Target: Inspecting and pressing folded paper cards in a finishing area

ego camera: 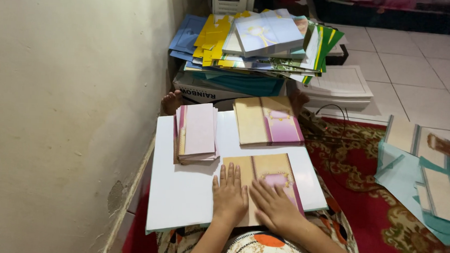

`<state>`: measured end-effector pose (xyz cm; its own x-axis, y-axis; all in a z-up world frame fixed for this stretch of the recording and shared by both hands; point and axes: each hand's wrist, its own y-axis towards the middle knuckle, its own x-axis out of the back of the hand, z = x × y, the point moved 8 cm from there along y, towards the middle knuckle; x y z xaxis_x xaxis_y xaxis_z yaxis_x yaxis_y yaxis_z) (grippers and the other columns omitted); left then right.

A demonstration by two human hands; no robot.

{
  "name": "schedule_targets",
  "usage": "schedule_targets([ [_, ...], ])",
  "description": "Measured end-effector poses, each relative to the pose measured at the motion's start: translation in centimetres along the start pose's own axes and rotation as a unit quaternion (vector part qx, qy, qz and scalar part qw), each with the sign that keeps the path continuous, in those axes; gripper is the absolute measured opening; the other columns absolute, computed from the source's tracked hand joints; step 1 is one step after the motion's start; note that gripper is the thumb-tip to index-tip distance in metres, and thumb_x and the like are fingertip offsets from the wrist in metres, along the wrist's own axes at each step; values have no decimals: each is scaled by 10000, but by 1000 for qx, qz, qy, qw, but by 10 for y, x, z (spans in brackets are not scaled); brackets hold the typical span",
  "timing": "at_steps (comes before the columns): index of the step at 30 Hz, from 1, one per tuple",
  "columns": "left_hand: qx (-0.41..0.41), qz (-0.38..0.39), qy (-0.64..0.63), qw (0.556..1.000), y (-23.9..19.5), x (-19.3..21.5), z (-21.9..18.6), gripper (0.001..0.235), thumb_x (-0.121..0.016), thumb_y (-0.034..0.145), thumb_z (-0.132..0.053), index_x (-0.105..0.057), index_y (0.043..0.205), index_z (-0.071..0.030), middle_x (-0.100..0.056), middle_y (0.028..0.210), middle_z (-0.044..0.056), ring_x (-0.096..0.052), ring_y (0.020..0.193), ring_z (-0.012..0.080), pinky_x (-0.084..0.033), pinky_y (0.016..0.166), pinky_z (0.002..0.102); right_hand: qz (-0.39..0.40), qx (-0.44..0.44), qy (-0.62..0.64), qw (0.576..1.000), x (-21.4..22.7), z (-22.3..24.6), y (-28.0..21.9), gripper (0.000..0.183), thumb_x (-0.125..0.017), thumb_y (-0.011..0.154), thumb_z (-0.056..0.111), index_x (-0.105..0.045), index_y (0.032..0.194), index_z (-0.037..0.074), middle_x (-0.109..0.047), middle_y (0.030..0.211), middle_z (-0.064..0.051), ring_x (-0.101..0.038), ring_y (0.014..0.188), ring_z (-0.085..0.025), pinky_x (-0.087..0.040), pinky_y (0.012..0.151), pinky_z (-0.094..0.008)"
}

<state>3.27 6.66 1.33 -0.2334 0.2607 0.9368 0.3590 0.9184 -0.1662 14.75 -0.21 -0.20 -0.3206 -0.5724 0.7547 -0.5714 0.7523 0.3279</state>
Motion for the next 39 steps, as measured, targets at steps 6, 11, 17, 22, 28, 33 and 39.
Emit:
schedule_targets([
  [6, -4, 15, 6, 1000, 8, -8, 1, 687, -206, 1014, -428, -45, 1620, -146, 35, 1706, 61, 133, 1553, 311, 45, 1232, 516, 268, -55, 418, 866, -15, -13, 12, 662, -265, 1055, 467, -125, 1632, 176, -54, 1710, -43, -7, 1567, -231, -15, 1201, -530],
  [11, -4, 0, 12, 1000, 3, -6, 0, 678, -212, 1024, -436, -73, 1617, -139, 6, 1703, 69, 102, 1554, 316, 24, 1230, 517, 253, -131, 398, 872, -60, -16, 57, 686, -197, 1041, 487, -69, 1626, 152, -29, 1711, -52, 5, 1570, -199, 1, 1227, -497],
  [17, -2, -14, -13, 1000, 4, -5, 2, 674, -223, 1015, -414, -90, 1614, -134, -9, 1702, 71, 86, 1558, 302, 25, 1232, 500, 255, -87, 402, 875, -14, -5, 19, 677, -214, 1061, 459, -35, 1628, 137, 37, 1709, -74, 63, 1562, -223, 32, 1223, -472],
  [22, -11, -4, -9, 1000, 5, -5, 2, 687, -240, 1019, -418, -83, 1615, -113, -5, 1703, 82, 88, 1556, 319, 23, 1223, 526, 303, -43, 402, 863, -9, -2, 15, 681, -235, 1058, 482, -18, 1631, 185, 49, 1708, -49, 73, 1557, -230, 56, 1214, -491],
  [28, -52, -47, -22, 997, 2, -1, 1, 668, -333, 1017, -394, -249, 1593, -67, -223, 1667, 173, -89, 1544, 417, -107, 1177, 599, 206, -156, 334, 906, -69, -31, 52, 654, -265, 1065, 524, -215, 1634, 205, -237, 1686, -68, -225, 1530, -285, -155, 1173, -528],
  [33, -39, -66, -26, 997, -6, 6, 0, 656, -363, 1011, -379, -285, 1580, -63, -265, 1650, 178, -136, 1534, 415, -130, 1175, 588, 248, -87, 387, 884, -25, -7, 21, 684, -251, 1044, 543, -176, 1640, 216, -207, 1686, -66, -153, 1536, -300, -124, 1177, -535],
  [39, -48, -71, -10, 996, -1, -1, 1, 650, -358, 1015, -367, -281, 1584, -62, -257, 1654, 184, -136, 1532, 428, -134, 1163, 604, 208, -28, 347, 914, 1, -5, 8, 655, -326, 1044, 508, -227, 1628, 226, -290, 1655, -64, -264, 1497, -313, -230, 1127, -526],
])
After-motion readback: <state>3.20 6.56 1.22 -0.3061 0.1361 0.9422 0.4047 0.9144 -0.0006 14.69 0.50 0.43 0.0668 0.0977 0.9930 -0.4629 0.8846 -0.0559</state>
